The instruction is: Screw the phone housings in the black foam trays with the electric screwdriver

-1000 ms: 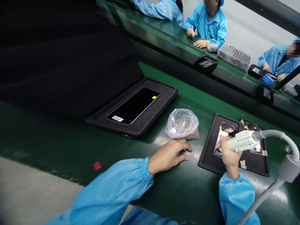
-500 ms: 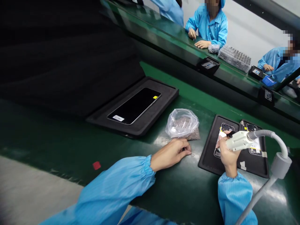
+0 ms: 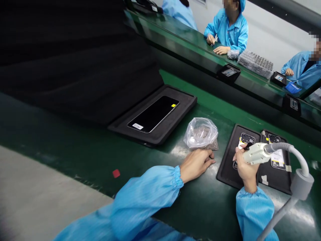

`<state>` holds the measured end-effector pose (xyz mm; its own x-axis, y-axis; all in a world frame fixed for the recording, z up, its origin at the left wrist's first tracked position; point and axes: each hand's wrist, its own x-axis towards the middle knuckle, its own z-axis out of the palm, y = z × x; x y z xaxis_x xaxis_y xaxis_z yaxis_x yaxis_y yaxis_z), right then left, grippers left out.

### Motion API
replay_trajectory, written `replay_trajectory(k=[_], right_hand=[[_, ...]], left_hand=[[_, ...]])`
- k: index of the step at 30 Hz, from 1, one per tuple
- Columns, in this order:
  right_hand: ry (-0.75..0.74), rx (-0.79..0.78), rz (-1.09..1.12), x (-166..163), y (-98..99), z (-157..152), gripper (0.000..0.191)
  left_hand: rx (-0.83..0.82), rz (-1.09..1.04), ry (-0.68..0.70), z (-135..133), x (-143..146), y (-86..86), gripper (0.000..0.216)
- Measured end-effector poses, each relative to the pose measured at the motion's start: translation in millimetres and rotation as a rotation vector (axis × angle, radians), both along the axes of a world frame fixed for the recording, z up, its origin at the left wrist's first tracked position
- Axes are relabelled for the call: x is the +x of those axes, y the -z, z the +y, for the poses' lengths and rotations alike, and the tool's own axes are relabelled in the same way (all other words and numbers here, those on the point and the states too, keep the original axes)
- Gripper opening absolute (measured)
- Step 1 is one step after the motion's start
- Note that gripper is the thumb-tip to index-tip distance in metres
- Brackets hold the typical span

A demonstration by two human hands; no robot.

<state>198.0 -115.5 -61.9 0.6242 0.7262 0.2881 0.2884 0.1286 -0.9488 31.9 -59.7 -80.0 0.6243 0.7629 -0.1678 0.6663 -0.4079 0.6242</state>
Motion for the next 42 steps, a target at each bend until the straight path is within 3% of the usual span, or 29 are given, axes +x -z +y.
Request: replay_trajectory(k=[6, 13, 17, 24, 35, 42], right_hand=[[-0.036, 0.015, -0.047, 7, -8.0, -9, 0.026], [-0.107, 0.244, 0.130, -3, -37.8, -39, 0.025], [-0.197, 0.171, 0.181, -17, -33.7, -42, 0.022], [-0.305, 0.076, 0.149, -20, -23.2, -41, 0.015], [-0.349, 0.080, 0.138, -17, -15.8, -40, 0.013], [-0.361, 0.130, 0.109, -17, -13.5, -39, 0.023]], left_hand=[[0.047, -0.029, 0.048, 1, -2, 1.6, 0.013], [-0.064, -0.535, 0.136, -20, 7, 6.0, 0.019], [-0.125, -0.641, 0.191, -31, 17, 5.7, 0.034], [-0.236, -0.733, 0.185, -29, 17, 4.6, 0.029], [0.166, -0.691, 0.308, -29, 12, 11.6, 0.037], [0.180, -0.746, 0.293, -29, 13, 10.0, 0.039]])
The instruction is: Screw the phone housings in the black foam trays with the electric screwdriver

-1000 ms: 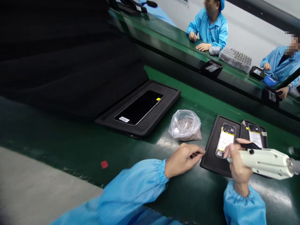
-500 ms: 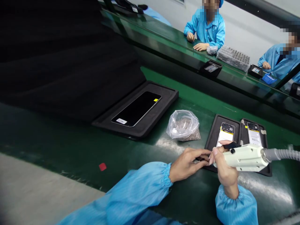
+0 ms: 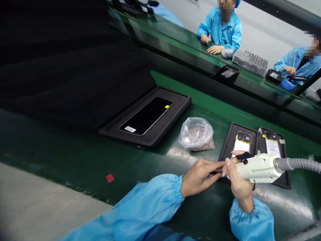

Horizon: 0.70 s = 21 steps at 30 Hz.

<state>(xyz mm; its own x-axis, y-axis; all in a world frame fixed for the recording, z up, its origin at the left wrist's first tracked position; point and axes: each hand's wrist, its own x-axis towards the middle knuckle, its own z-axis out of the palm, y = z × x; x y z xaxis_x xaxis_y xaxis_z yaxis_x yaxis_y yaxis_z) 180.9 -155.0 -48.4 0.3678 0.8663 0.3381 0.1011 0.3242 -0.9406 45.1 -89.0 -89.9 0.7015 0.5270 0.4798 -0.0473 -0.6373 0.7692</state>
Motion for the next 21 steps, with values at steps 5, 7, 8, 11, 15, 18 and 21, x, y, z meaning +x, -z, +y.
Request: replay_trajectory(k=[5, 7, 8, 11, 15, 18, 21], right_hand=[[-0.026, 0.017, -0.009, -3, -1.2, 0, 0.022], [-0.012, -0.005, -0.005, -4, -3.2, -1, 0.019], [0.006, -0.029, -0.006, -4, -4.5, -1, 0.017], [0.117, -0.060, 0.010, 3, -8.8, -5, 0.020], [0.253, -0.014, 0.058, 24, -8.7, -8, 0.030], [0.320, -0.035, 0.035, 40, -3.3, -7, 0.034], [0.369, -0.061, -0.001, 47, 3.9, -2, 0.036]], left_hand=[[-0.034, 0.001, -0.003, -3, 2, 0.3, 0.036], [-0.058, 0.020, 0.006, 1, -1, -0.5, 0.037], [-0.077, 0.044, -0.003, 4, -4, -1.2, 0.038], [-0.113, 0.212, -0.063, 19, -19, -4.1, 0.027], [-0.100, 0.502, -0.071, 32, -34, -5.5, 0.012], [-0.075, 0.666, -0.086, 32, -30, -5.6, 0.013], [-0.017, 0.776, -0.067, 29, -21, -8.0, 0.007]])
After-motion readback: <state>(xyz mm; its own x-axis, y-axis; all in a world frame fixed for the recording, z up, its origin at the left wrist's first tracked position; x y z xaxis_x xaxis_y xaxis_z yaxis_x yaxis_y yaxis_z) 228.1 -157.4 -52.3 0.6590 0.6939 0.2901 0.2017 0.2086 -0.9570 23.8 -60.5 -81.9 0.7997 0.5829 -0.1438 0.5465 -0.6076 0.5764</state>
